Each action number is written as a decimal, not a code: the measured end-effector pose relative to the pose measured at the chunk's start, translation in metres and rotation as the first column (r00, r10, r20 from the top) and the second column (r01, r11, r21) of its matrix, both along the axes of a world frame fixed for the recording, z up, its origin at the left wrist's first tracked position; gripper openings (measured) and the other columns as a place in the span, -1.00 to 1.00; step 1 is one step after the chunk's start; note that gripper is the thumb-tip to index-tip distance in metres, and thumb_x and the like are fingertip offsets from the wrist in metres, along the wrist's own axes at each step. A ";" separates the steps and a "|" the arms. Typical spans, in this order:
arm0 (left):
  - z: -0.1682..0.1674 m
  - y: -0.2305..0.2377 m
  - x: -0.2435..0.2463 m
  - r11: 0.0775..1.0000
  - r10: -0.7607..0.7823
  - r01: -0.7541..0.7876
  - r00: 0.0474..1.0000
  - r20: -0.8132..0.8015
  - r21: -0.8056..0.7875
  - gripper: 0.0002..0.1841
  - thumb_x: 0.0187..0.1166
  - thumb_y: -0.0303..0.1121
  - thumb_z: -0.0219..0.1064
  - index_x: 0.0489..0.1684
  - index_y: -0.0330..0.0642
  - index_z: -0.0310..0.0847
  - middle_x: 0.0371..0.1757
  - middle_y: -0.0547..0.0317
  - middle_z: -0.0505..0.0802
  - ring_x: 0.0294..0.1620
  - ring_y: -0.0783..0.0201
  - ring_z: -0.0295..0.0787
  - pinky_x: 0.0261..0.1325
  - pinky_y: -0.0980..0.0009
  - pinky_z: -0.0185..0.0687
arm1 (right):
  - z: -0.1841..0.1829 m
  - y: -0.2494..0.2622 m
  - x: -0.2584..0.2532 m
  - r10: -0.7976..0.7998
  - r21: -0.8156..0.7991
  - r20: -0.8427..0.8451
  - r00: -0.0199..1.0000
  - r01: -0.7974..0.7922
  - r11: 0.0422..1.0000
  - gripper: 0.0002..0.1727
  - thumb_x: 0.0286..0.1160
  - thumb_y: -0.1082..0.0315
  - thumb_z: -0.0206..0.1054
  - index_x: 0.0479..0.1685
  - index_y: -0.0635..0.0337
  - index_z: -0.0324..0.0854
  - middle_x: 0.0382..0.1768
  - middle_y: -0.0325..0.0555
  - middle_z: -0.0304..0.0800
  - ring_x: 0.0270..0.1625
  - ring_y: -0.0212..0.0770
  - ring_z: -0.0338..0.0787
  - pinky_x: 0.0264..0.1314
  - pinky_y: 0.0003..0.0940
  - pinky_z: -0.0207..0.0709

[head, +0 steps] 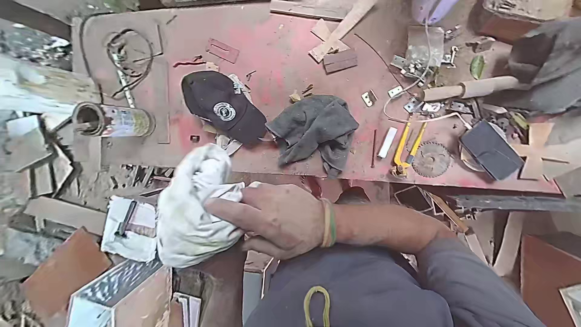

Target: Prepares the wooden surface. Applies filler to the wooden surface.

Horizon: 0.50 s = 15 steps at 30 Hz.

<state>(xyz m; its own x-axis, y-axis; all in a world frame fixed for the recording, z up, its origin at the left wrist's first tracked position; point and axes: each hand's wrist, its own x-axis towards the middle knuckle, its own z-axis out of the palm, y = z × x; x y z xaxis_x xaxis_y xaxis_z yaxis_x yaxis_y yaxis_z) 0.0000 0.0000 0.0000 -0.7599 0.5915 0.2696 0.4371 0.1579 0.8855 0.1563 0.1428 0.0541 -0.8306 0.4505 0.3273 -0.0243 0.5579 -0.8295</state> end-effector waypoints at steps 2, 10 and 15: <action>0.007 0.011 0.000 0.994 0.086 -0.077 0.988 -0.130 0.074 0.11 -0.05 -0.51 0.77 0.50 -0.78 -0.01 0.35 -0.10 0.65 0.44 0.43 0.61 0.56 0.41 0.54 | -0.025 0.003 0.013 -0.067 0.009 0.015 0.998 0.067 0.998 -0.25 0.35 0.19 0.56 0.64 0.05 0.47 0.39 0.12 0.69 0.02 0.02 0.88 -0.16 -0.01 0.81; 0.039 -0.003 -0.063 0.875 0.280 -0.278 0.958 0.055 0.395 -0.09 0.09 -0.78 0.57 0.55 -0.55 0.10 0.31 -0.08 0.75 0.37 0.11 0.74 0.47 0.10 0.70 | -0.121 0.107 0.076 -0.497 0.238 0.804 0.326 0.590 0.772 0.30 0.04 -0.23 0.70 0.93 -0.19 0.00 0.75 0.52 0.09 0.60 0.61 0.36 0.48 0.56 0.31; 0.036 -0.022 -0.093 0.816 0.409 -0.411 0.907 0.098 0.407 -0.07 0.07 -0.72 0.63 0.57 -0.52 0.15 0.32 -0.13 0.75 0.37 0.07 0.75 0.47 0.08 0.72 | -0.100 0.130 0.074 -0.500 0.235 0.736 0.457 0.520 0.821 -0.60 0.47 0.22 0.30 0.29 -0.03 0.76 0.06 0.24 0.86 0.11 0.35 0.84 0.07 0.48 0.57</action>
<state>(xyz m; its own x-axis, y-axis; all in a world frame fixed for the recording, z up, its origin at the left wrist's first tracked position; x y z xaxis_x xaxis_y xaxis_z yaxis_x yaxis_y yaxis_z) -0.0933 -0.0225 0.0364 -0.9095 0.0617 0.4111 0.4082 -0.0551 0.9112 0.2298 0.2724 -0.0463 -0.3812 0.8754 -0.2974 0.8777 0.2415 -0.4140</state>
